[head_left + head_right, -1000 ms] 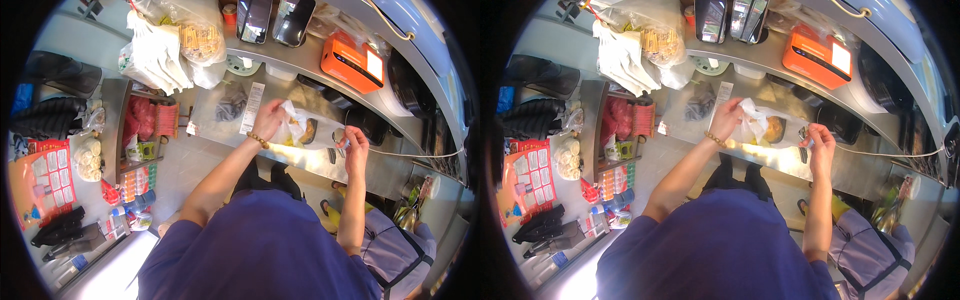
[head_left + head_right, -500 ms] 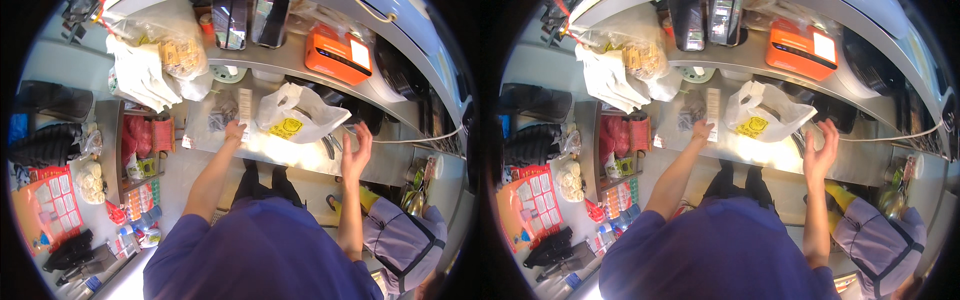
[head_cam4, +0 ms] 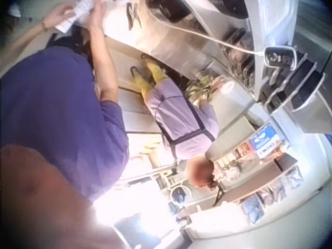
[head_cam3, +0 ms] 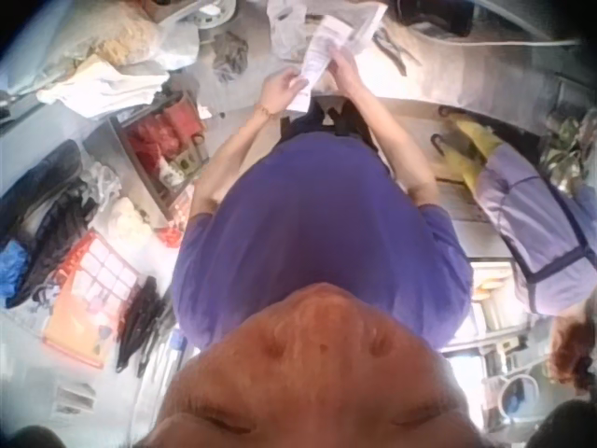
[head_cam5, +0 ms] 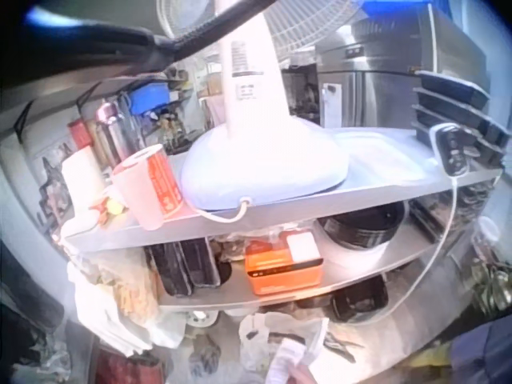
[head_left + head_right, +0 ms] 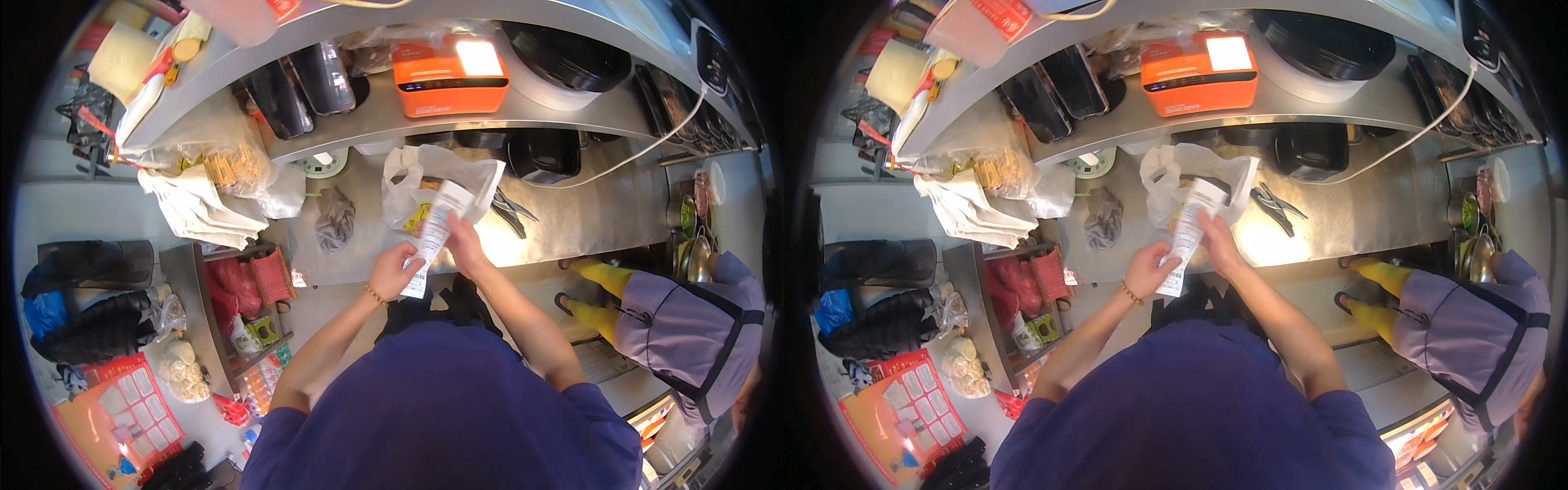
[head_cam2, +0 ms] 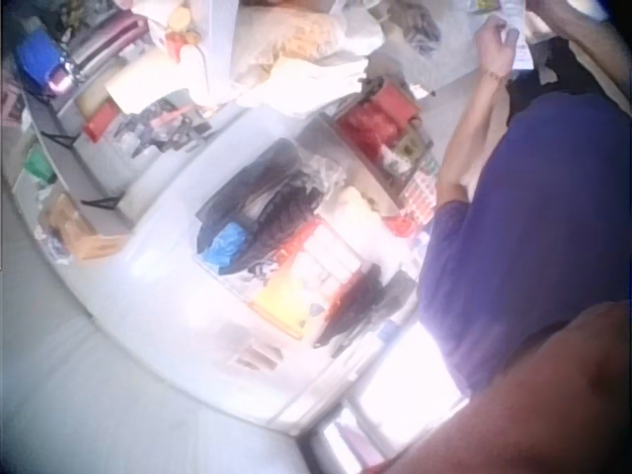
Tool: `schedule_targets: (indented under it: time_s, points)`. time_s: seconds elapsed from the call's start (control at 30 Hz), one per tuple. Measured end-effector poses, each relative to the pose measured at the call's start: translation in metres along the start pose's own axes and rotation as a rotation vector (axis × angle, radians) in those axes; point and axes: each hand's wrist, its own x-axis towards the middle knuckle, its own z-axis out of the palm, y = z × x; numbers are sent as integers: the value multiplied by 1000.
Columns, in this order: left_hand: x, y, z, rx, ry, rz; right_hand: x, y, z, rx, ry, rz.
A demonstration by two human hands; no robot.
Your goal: The person assembles food items into a black tray, adding various ingredients from a refrigerated display case. They handle containers, place items into the tray, and adjust the contents before moving the tray to a different location.
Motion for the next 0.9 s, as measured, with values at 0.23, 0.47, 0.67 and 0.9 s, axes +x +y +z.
schedule_targets:
  time_s: [0.23, 0.47, 0.67, 0.9]
  points:
    - [85, 55, -13, 297, -17, 536, 44, 54, -90, -764, 131, -387]
    - [200, 22, -25, 861, -501, 255, 78, 62, -59, -700, 171, -192]
    - [157, 27, -43, 623, -259, 239, 42, 31, -168, -1793, 374, -325]
    - [118, 15, -51, 380, -79, 223, 37, -35, -233, -2069, 393, 57]
